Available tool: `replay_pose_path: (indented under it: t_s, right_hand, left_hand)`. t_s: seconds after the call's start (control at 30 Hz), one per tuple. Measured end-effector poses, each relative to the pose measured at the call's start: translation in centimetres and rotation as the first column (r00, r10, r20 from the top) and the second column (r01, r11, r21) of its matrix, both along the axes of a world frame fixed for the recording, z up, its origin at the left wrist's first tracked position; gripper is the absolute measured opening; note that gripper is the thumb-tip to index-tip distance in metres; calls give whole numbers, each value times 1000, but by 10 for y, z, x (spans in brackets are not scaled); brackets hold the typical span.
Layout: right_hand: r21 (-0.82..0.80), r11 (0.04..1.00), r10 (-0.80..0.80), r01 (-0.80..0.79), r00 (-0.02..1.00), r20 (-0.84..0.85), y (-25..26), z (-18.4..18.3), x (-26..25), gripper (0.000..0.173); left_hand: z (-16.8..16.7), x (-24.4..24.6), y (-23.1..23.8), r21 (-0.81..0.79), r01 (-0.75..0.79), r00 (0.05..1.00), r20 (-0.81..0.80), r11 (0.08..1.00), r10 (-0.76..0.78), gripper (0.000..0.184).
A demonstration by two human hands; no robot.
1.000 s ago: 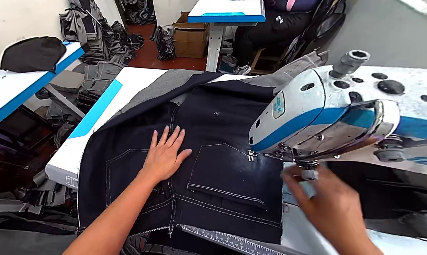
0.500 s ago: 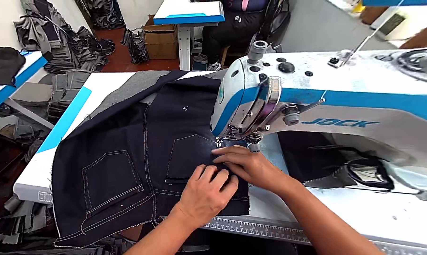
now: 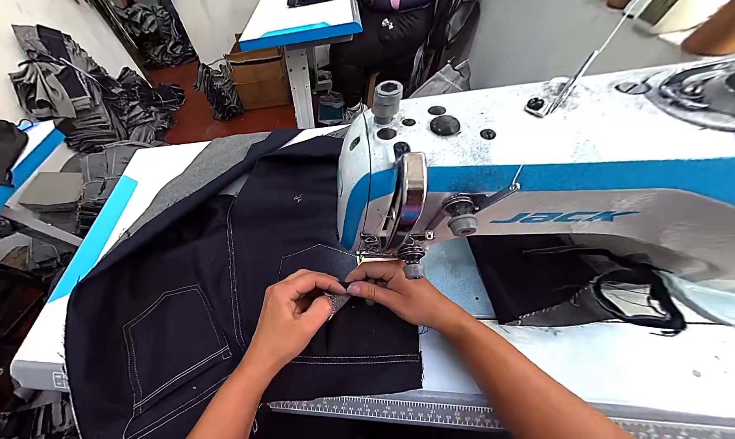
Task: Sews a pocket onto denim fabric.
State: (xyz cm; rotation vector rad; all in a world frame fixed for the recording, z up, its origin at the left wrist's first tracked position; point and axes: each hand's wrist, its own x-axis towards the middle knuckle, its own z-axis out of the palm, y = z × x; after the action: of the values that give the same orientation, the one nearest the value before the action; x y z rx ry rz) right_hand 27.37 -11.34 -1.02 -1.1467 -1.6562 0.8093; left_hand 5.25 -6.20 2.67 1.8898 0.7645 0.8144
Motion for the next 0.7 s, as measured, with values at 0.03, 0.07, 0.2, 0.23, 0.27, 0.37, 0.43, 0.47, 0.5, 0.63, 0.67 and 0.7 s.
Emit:
replay_pose_path:
  t_s: [0.03, 0.07, 0.2, 0.23, 0.27, 0.37, 0.43, 0.47, 0.5, 0.63, 0.67, 0.7]
  right_hand:
    - [4, 1000, 12, -12, 1000, -6, 0, 0, 1, 17]
    - [13, 1000, 24, -24, 1000, -10, 0, 0, 1, 17]
    - [65, 996, 53, -52, 999, -2, 0, -2, 4, 18]
    - [73, 996, 52, -52, 999, 3, 0, -2, 4, 19]
    - [80, 995, 50, -51, 999, 8, -1, -2, 5, 19]
    - [120, 992, 46, -47, 999, 12, -1, -1, 5, 19]
    - [134, 990, 44, -45, 999, 16, -1, -2, 5, 19]
    - [139, 989, 43, -46, 999, 20, -1, -2, 5, 18]
    - [143, 989, 41, -44, 999, 25, -1, -3, 5, 19]
    - [165, 986, 23, -30, 999, 48, -1, -4, 3, 19]
    - [180, 983, 23, -33, 998, 59, -1, -4, 3, 19]
    - [192, 981, 20, -32, 998, 67, -1, -4, 3, 19]
  left_hand:
    - [1, 0, -2, -53, 2, 1000, 30, 999, -1, 19]
    - [2, 2, -5, -92, -22, 998, 49, 996, 26, 15]
    - [12, 8, -12, -277, -129, 992, -34, 952, 125, 40]
    - [16, 9, -13, -345, -147, 989, -64, 927, 133, 41]
    - [19, 9, -13, -398, -164, 986, -87, 903, 141, 34]
    - [20, 7, -13, -453, -175, 984, -89, 874, 151, 18]
    - [17, 5, -13, -391, -177, 984, -88, 903, 155, 18]
    - [15, 5, -13, -294, -192, 980, -114, 936, 165, 17]
    - [12, 5, -15, -136, -210, 969, -160, 968, 188, 17]
    - [1, 10, -20, 478, -179, 935, -190, 860, 300, 16]
    - [0, 10, -20, 515, -179, 941, -160, 838, 299, 15]
    - [-1, 10, -20, 529, -183, 947, -130, 828, 293, 15]
